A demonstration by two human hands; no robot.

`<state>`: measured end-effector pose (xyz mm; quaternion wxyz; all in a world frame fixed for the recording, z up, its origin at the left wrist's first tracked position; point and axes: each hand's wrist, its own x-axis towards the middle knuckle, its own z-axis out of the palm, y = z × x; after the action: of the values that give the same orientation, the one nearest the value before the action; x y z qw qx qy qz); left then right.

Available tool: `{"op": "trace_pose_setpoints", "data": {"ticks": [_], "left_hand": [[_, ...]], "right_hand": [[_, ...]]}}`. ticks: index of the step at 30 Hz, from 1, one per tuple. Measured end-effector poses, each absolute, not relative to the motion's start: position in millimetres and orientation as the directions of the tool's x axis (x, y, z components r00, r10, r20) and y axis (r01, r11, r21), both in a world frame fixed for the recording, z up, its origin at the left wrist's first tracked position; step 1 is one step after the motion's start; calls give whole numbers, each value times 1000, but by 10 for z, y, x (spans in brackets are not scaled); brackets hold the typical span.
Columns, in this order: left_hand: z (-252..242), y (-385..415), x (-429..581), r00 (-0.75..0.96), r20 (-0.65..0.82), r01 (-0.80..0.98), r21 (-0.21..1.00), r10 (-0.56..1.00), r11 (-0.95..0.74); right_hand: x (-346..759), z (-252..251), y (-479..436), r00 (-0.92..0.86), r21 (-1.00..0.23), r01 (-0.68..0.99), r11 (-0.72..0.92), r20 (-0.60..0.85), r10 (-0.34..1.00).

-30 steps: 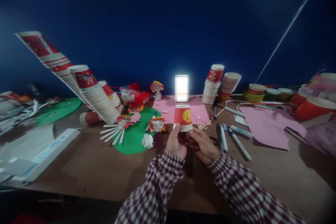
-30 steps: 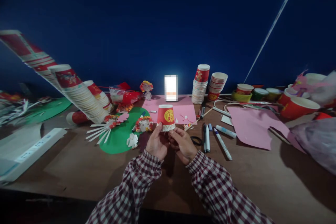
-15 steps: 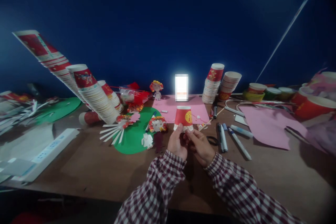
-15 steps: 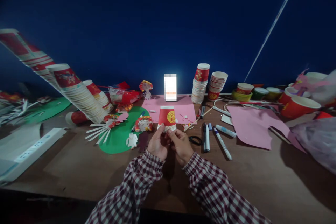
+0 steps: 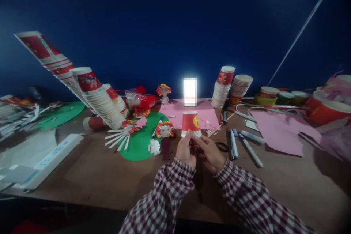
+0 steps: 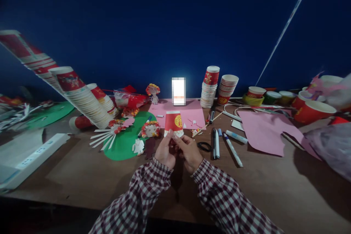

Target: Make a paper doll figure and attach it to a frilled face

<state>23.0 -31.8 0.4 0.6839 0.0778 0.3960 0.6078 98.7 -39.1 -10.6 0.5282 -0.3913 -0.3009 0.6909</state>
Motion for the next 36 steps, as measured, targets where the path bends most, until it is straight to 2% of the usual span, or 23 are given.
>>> {"op": "trace_pose_setpoints", "data": {"ticks": [3,7,12,18,23,36], "left_hand": [[-2,-325,268,-72,-411,-763,610,909,215],[-5,-300,259,-132,-382,-741,651,915,165],[-59,-311,250,-217,-302,-675,733,928,81],[-30,-428,298,-115,-204,-628,773,972,88],[63,-398,221,-63,-188,-748,660,980,78],[16,-293,63,24,-368,-860,467,930,207]], "right_hand": [[1008,-142,-379,-111,-826,-502,-257,-232,966],[1022,-132,-383,-169,-803,-516,-300,-248,954],[1027,-90,-372,-241,-715,-585,-381,-296,924],[1083,-73,-330,-219,-651,-667,-363,-294,930],[1140,-43,-292,-163,-637,-715,-289,-249,954],[1148,-91,-286,-91,-694,-680,-238,-243,966]]}}
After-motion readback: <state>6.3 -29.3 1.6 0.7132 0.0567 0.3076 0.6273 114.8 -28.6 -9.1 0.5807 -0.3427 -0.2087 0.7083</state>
